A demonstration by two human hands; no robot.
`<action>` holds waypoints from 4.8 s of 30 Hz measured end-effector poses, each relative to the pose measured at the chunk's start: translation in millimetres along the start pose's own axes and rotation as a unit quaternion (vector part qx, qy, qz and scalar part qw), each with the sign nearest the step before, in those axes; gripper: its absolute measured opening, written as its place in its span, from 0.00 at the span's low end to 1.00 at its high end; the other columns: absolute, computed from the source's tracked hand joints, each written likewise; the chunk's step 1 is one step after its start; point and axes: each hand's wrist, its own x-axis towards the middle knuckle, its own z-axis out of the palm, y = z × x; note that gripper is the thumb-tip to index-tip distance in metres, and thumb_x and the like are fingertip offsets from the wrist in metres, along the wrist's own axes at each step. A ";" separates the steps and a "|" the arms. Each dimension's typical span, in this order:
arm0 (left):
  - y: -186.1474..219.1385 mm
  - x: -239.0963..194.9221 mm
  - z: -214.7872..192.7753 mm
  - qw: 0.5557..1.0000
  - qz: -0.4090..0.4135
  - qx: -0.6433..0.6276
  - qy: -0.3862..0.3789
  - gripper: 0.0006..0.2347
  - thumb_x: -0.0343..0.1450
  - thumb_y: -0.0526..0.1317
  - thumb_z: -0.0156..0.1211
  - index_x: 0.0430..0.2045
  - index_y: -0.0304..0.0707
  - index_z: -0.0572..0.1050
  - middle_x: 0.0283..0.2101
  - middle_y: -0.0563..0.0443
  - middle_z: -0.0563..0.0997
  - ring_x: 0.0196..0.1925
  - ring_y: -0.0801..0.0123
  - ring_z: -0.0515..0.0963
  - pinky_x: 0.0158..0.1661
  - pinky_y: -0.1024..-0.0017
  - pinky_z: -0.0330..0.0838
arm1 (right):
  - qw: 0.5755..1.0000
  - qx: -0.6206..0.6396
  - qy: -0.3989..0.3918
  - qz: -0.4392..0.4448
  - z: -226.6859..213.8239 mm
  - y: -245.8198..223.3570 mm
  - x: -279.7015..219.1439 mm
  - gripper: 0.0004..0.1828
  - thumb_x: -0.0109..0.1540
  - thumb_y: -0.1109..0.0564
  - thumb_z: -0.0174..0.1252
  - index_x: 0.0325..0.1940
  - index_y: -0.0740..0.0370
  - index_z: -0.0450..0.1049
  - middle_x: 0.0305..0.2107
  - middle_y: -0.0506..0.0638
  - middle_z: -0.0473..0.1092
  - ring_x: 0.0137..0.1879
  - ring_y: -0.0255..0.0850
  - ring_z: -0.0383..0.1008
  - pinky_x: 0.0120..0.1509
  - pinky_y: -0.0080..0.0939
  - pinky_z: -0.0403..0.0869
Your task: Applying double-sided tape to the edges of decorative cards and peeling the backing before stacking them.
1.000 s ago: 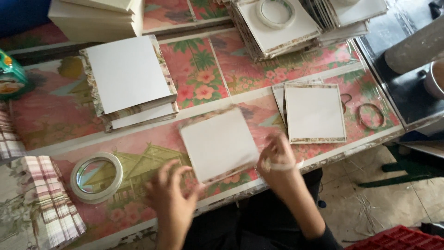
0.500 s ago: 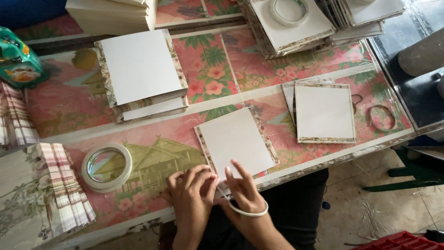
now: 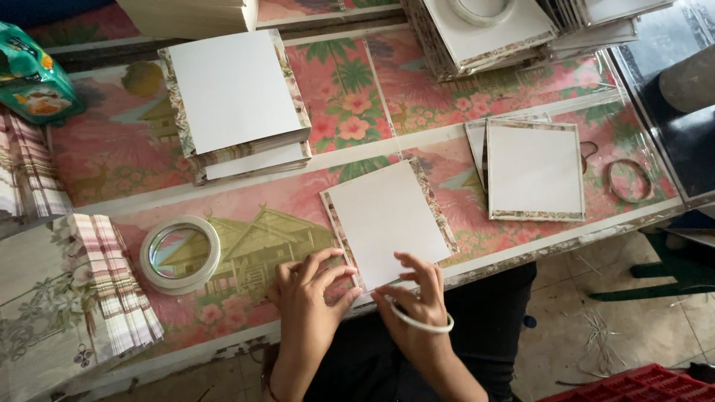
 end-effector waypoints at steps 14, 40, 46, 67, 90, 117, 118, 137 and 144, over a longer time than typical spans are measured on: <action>10.6 0.6 -1.6 0.999 -0.042 -0.024 -0.003 0.11 0.56 0.53 0.83 0.29 0.74 0.87 0.59 0.88 0.78 0.57 0.60 0.69 0.50 0.51 0.59 | 0.998 -0.026 -0.057 0.025 1.6 7.6 13.8 0.04 0.62 0.56 0.71 0.36 0.55 0.81 0.63 0.59 0.67 0.54 0.51 0.70 0.54 0.48 0.77; -2.5 -0.6 10.9 0.998 -0.056 0.026 0.006 0.15 0.53 0.57 0.85 0.25 0.71 0.83 0.58 0.76 0.74 0.58 0.54 0.71 0.58 0.45 0.62 | 0.990 -0.092 0.006 0.108 -69.8 109.4 22.5 0.04 0.60 0.60 0.73 0.35 0.54 0.84 0.65 0.56 0.66 0.59 0.49 0.72 0.59 0.50 0.77; -25.8 20.5 -4.8 0.987 -0.001 0.048 0.156 0.11 0.64 0.53 0.76 0.35 0.62 0.83 0.55 0.55 0.79 0.58 0.49 0.75 0.58 0.47 0.65 | 0.995 -0.090 -0.024 0.029 -44.0 61.6 11.9 0.05 0.58 0.63 0.66 0.37 0.62 0.78 0.55 0.59 0.67 0.48 0.49 0.72 0.55 0.50 0.74; 7.1 -11.8 2.1 0.998 -0.022 0.026 0.051 0.20 0.57 0.56 0.80 0.41 0.70 0.83 0.64 0.85 0.78 0.61 0.65 0.72 0.52 0.45 0.61 | 0.998 0.032 -0.046 0.016 -17.9 3.6 -13.0 0.09 0.64 0.58 0.70 0.48 0.54 0.86 0.57 0.58 0.71 0.50 0.43 0.79 0.59 0.40 0.81; 21.6 -11.1 -3.7 0.997 -0.072 -0.023 0.007 0.27 0.55 0.51 0.86 0.47 0.63 0.80 0.67 0.81 0.74 0.57 0.54 0.70 0.49 0.40 0.63 | 0.991 0.059 -0.115 -0.032 -5.4 40.5 20.5 0.03 0.64 0.55 0.71 0.42 0.51 0.85 0.63 0.58 0.69 0.50 0.46 0.75 0.54 0.46 0.78; 6.9 -14.5 10.9 0.997 -0.074 0.000 0.019 0.25 0.55 0.53 0.83 0.46 0.69 0.79 0.70 0.75 0.72 0.61 0.46 0.71 0.48 0.37 0.67 | 0.989 -0.115 -0.066 0.070 -45.8 125.1 71.1 0.08 0.56 0.58 0.77 0.37 0.62 0.88 0.63 0.57 0.68 0.50 0.45 0.76 0.50 0.46 0.83; -5.8 -12.9 9.8 0.997 -0.075 0.001 0.020 0.25 0.55 0.53 0.83 0.46 0.69 0.79 0.70 0.75 0.72 0.61 0.46 0.71 0.48 0.37 0.67 | 0.989 -0.114 -0.067 0.068 -44.2 116.0 67.0 0.08 0.56 0.58 0.77 0.37 0.62 0.88 0.63 0.57 0.68 0.50 0.45 0.76 0.50 0.46 0.83; 42.6 35.0 29.3 0.996 0.033 -0.081 -0.033 0.26 0.56 0.44 0.86 0.48 0.60 0.80 0.66 0.59 0.69 0.60 0.55 0.70 0.51 0.48 0.69 | 0.997 -0.010 -0.051 0.055 -36.1 41.7 10.3 0.05 0.65 0.57 0.68 0.42 0.59 0.84 0.58 0.56 0.70 0.50 0.44 0.78 0.55 0.42 0.79; 47.9 36.1 29.6 0.998 0.016 -0.055 -0.031 0.23 0.56 0.49 0.82 0.45 0.58 0.81 0.65 0.57 0.68 0.65 0.49 0.66 0.51 0.43 0.68 | 1.000 -0.004 -0.018 0.016 -32.5 51.5 -18.2 0.03 0.65 0.57 0.68 0.41 0.57 0.83 0.59 0.59 0.70 0.50 0.46 0.76 0.56 0.45 0.80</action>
